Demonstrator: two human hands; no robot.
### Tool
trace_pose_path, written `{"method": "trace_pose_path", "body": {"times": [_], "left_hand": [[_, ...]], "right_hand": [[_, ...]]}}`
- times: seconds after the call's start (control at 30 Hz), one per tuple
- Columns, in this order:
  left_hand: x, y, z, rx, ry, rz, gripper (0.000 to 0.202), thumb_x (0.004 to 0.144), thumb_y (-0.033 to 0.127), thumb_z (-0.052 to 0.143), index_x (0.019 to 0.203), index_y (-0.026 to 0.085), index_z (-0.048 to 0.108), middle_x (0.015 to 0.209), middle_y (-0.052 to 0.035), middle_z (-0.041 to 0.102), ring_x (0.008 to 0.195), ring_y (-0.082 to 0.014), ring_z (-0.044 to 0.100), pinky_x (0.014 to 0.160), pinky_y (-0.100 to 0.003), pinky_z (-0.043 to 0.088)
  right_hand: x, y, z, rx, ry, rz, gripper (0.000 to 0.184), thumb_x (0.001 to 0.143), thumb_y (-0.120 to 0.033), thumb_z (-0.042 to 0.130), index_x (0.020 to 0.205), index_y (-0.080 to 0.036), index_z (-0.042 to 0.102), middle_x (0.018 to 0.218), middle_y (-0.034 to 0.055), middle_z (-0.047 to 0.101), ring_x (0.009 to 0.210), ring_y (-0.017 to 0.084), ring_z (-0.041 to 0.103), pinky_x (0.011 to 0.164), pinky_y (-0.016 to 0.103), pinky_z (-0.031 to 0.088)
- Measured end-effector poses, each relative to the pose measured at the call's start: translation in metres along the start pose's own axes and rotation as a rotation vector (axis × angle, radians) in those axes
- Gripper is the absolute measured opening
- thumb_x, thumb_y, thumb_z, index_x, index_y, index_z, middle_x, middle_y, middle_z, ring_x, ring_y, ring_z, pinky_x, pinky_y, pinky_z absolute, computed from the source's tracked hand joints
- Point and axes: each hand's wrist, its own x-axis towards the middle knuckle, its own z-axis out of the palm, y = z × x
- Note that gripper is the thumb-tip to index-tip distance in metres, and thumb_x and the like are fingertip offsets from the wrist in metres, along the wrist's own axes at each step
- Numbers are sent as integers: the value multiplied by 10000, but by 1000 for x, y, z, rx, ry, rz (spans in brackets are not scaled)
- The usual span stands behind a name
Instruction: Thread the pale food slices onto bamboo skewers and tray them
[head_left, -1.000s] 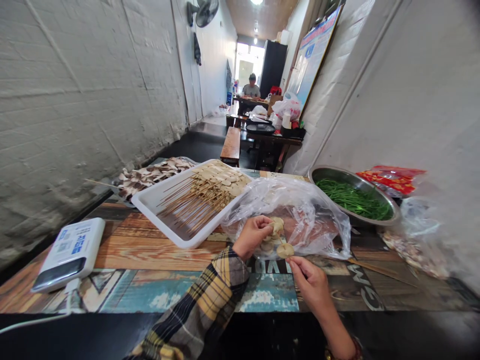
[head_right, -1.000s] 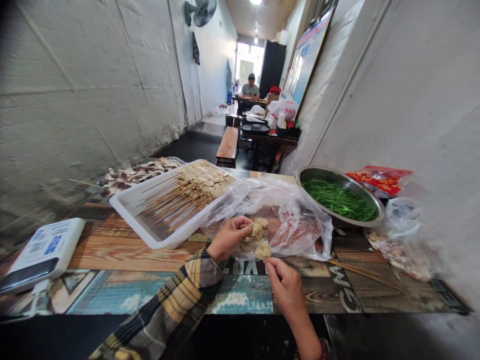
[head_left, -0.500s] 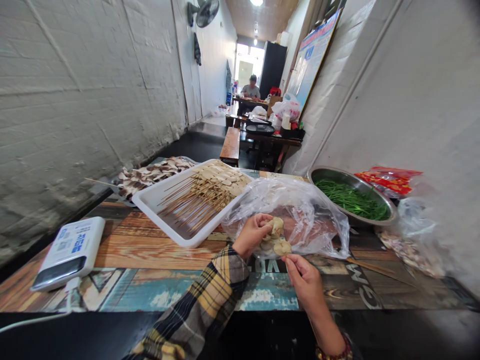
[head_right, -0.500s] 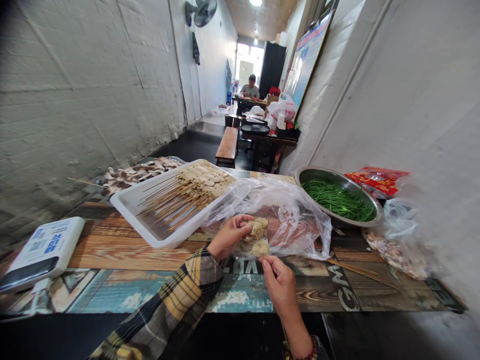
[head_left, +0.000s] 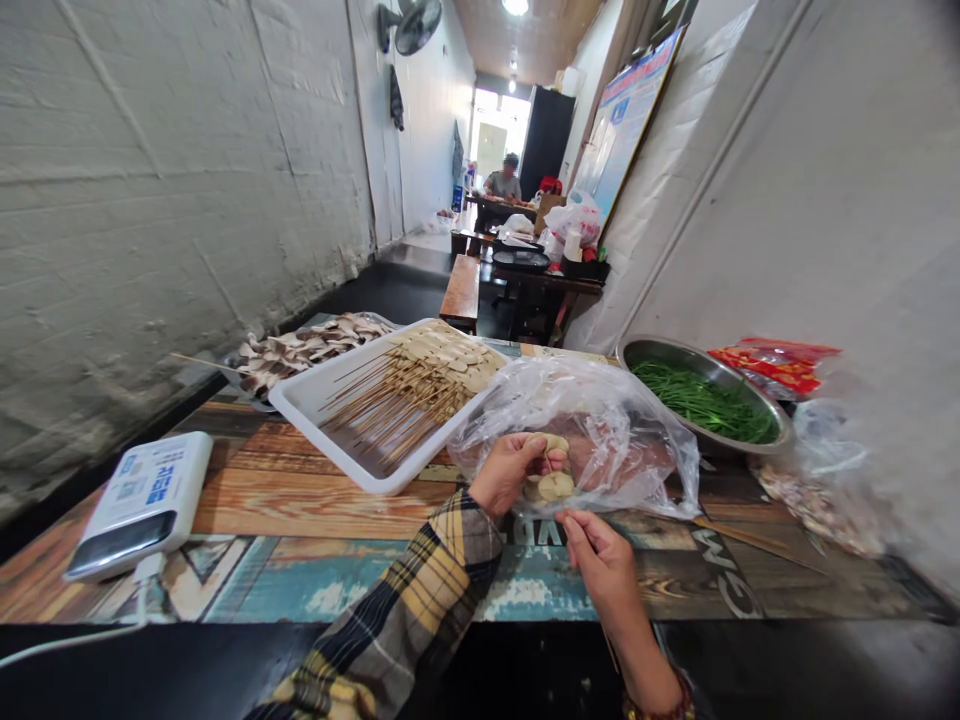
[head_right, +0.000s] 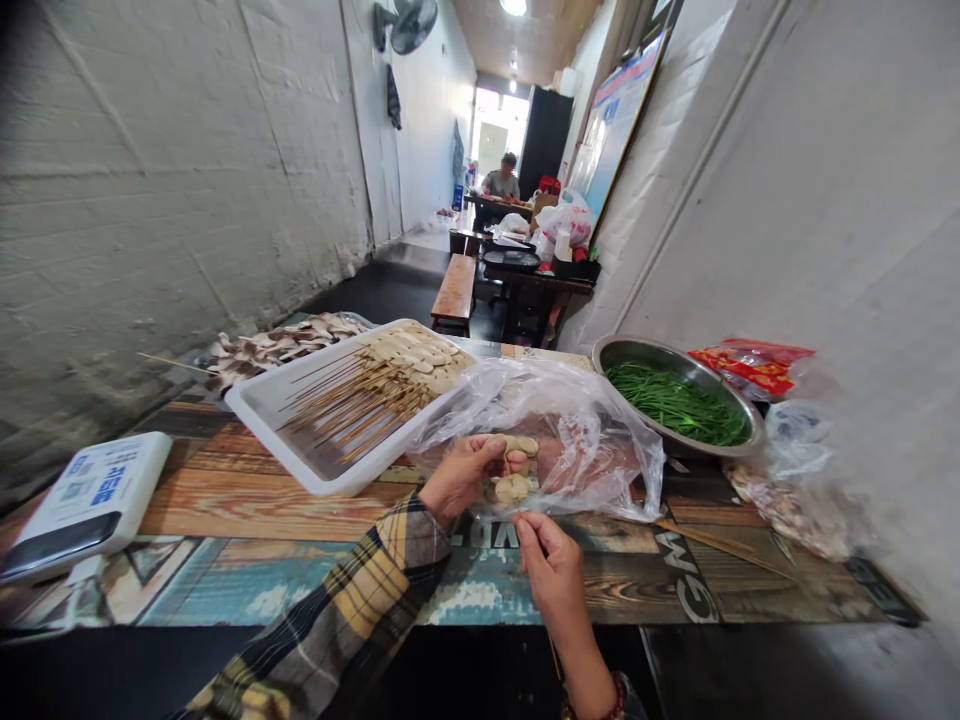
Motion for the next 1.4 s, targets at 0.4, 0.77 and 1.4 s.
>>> {"method": "trace_pose_path", "body": {"times": [0.4, 0.77, 1.4], "left_hand": [[-2, 1, 4, 24, 72, 8, 492, 645, 511, 757, 854, 71, 693, 758, -113, 718, 568, -153, 619, 535, -263, 492], [-2, -3, 6, 30, 51, -14, 447, 640, 490, 763, 804, 78, 704, 683, -78, 704, 512, -111, 574, 505, -217, 413], [-5, -3, 10, 33, -83, -44, 475, 648, 548, 742, 739, 88, 669, 652, -73, 664, 579, -127, 589, 574, -230, 435]], "right_hand": [[1, -10, 4, -160, 99, -133, 402, 874, -503, 514, 807, -163, 718, 535, -3, 574, 523, 145, 541, 448, 201, 402], [9, -15, 8, -239, 108, -150, 366, 899, -439, 490, 802, -153, 698, 578, 4, 606, 537, 138, 549, 486, 203, 402], [19, -13, 9, 36, 105, -54, 393, 859, -505, 540, 850, -142, 690, 467, -59, 453, 432, 104, 409, 422, 205, 319]]}}
